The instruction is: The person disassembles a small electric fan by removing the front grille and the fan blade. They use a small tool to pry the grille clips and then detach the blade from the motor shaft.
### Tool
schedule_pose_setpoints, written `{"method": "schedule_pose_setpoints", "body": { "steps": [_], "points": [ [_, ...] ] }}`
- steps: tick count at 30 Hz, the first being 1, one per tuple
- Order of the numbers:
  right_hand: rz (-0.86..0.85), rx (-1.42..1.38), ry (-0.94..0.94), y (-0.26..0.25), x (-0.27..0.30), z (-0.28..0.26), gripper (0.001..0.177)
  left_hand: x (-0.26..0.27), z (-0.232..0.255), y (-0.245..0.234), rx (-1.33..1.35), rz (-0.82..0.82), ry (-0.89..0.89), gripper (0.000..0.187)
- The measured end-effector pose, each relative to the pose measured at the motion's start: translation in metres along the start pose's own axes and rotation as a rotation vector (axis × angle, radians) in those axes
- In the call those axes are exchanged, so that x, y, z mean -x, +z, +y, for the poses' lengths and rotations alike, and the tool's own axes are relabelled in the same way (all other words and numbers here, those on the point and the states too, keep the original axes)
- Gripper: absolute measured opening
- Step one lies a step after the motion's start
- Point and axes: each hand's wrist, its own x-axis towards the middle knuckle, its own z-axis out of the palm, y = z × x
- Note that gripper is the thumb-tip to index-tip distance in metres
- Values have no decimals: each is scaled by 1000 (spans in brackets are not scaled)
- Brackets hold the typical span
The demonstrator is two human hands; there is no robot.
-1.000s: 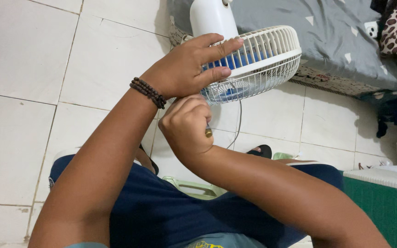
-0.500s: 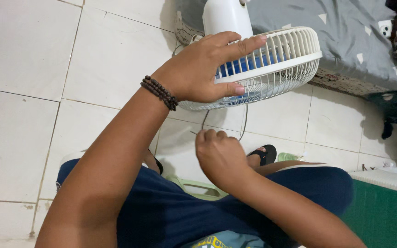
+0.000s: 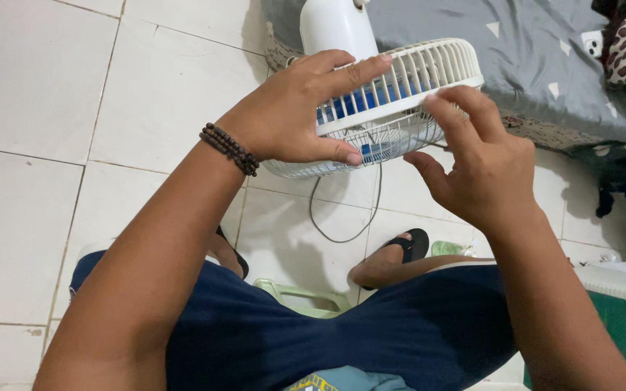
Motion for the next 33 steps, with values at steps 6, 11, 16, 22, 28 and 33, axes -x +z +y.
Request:
{"method": "schedule_pose_setpoints", "body": {
  "steps": [6, 11, 16, 22, 28, 33],
  "points": [
    [7, 81, -22, 8, 5, 3, 75, -3, 0, -1, 12, -5, -15, 125],
    [51, 209, -71, 31, 21, 8, 92, -1, -2, 0, 37, 6, -8, 130],
    [145, 223, -88, 62, 36, 15, 98, -2, -6, 3, 40, -4, -47, 132],
    [190, 125, -82, 74, 49, 16, 96, 1, -14, 4, 77, -32, -58, 128],
    [193, 119, -98, 72, 52, 13, 98, -2, -13, 8, 46, -11, -62, 119],
    [149, 92, -55, 46, 41, 5, 75, 1, -5, 3, -13, 5, -56, 105]
  ]
}}
